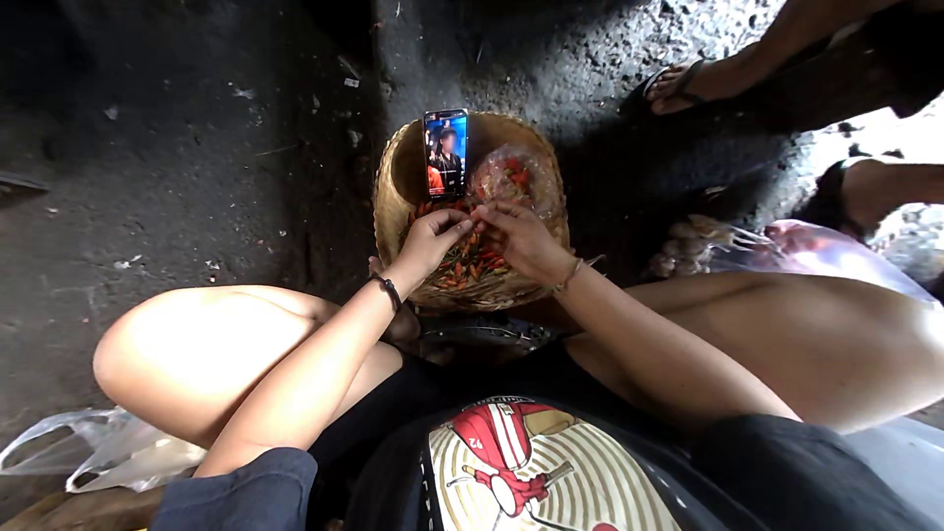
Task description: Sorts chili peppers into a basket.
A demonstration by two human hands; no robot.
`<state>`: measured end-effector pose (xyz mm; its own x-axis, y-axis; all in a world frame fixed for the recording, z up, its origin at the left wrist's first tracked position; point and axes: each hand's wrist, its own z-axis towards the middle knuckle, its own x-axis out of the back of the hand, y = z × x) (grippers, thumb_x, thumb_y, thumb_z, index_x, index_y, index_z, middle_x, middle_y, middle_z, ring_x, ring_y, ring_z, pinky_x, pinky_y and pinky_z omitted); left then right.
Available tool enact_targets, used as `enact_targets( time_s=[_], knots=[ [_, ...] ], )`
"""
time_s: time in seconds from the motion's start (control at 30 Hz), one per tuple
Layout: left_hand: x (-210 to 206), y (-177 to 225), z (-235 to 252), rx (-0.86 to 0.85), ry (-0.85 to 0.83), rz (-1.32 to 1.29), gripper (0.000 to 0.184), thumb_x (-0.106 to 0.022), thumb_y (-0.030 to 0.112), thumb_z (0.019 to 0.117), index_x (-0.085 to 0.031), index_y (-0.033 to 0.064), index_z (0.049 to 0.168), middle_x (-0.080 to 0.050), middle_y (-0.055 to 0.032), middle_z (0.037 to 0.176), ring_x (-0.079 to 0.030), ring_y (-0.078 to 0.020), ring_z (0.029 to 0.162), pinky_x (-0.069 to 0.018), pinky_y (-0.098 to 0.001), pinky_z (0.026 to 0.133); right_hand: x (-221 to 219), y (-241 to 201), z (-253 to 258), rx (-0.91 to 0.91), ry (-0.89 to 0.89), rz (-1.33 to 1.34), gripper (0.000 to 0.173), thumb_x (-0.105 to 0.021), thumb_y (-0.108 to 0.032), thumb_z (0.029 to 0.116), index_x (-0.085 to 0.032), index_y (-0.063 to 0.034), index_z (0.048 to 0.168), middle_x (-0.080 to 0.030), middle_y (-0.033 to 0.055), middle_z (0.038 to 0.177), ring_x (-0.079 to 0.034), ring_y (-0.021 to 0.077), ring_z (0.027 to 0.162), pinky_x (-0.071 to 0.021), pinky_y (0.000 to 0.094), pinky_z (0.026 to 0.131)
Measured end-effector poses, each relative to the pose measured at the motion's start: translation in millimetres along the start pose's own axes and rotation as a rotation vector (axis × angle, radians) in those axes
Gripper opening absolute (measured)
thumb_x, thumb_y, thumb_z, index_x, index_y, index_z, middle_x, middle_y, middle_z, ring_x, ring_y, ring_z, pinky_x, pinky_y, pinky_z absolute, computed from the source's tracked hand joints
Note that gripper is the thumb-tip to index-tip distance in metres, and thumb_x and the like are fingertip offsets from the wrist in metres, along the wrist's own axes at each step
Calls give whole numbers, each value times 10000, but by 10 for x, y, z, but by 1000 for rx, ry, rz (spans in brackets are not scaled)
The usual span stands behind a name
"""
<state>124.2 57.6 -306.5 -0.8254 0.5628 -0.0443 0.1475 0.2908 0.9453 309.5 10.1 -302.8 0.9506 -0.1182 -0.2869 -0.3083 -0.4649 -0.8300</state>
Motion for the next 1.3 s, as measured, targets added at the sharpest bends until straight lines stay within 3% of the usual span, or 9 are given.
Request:
enact_targets(
  time_s=[0.17,0.3,0.57,0.73,0.87,0.93,1.0,1.07,1.3],
  knots=[
    [-27,105,-20,-140,-33,-135,123,-568,64,1043,-674,16,1083,-694,-8,958,-665,-80,890,-566,-263,867,-4,-25,-19,-124,-34,257,213,-481,-246,1088,-639,-130,1004,-583,-49,798,-496,20,605,-427,151,542],
    [32,87,-5,-74,33,50,115,-611,115,1027,-675,24,1055,-679,-26,962,-646,-65,858,-553,-255,825,117,-334,2,-59,91,278,272,-376,-258,1104,-598,-151,990,-616,-38,837,-551,35,646,-474,164,575],
    [-1,16,-27,156,-177,729,224,-624,203,1029,-717,43,1155,-711,-162,1135,-674,-309,1099,-517,-542,988,543,-556,154,-84,517,425,285,-339,-177,1100,-538,-48,1258,-647,82,1121,-668,168,1007,-553,304,902],
    [33,-23,-2,155,-139,968,200,-658,182,976,-739,76,1125,-693,-165,1176,-660,-360,1121,-513,-607,952,516,-566,94,99,394,-129,404,-369,-199,1113,-506,-23,1450,-534,104,1476,-546,157,1322,-460,316,1095],
    [63,-39,-4,210,-145,1058,197,-654,191,970,-752,90,1108,-722,-155,1139,-677,-366,1104,-510,-638,941,276,-411,39,242,176,-546,284,-484,-179,1080,-632,29,1203,-687,137,1104,-703,180,957,-616,378,848],
    [41,-42,-13,234,-163,1075,217,-668,190,960,-750,93,1137,-703,-168,1185,-650,-375,1154,-479,-648,984,143,-250,18,145,-4,-844,262,-501,-166,1084,-659,19,1179,-698,147,1090,-709,215,959,-602,410,876],
    [17,-33,-13,254,-182,1082,303,-685,219,953,-723,99,1229,-663,-178,1280,-610,-372,1232,-446,-642,1034,82,-42,50,20,-132,-1236,274,-517,-134,1067,-678,24,1222,-673,220,1221,-659,347,1150,-511,528,1025],
    [5,-3,-20,255,-191,1064,323,-650,248,994,-702,95,1274,-649,-171,1312,-595,-353,1263,-435,-618,1053,97,201,100,-109,-115,-1485,286,-553,-137,1047,-659,26,1257,-611,250,1307,-614,412,1220,-512,570,1016],
    [13,-53,-12,201,-181,989,233,-613,217,1011,-729,109,1182,-696,-134,1191,-647,-324,1160,-471,-601,1003,186,367,106,-326,1,-1508,718,-777,-380,915,-508,58,1416,-415,319,1511,-461,477,1380,-472,605,1059]
  ],
)
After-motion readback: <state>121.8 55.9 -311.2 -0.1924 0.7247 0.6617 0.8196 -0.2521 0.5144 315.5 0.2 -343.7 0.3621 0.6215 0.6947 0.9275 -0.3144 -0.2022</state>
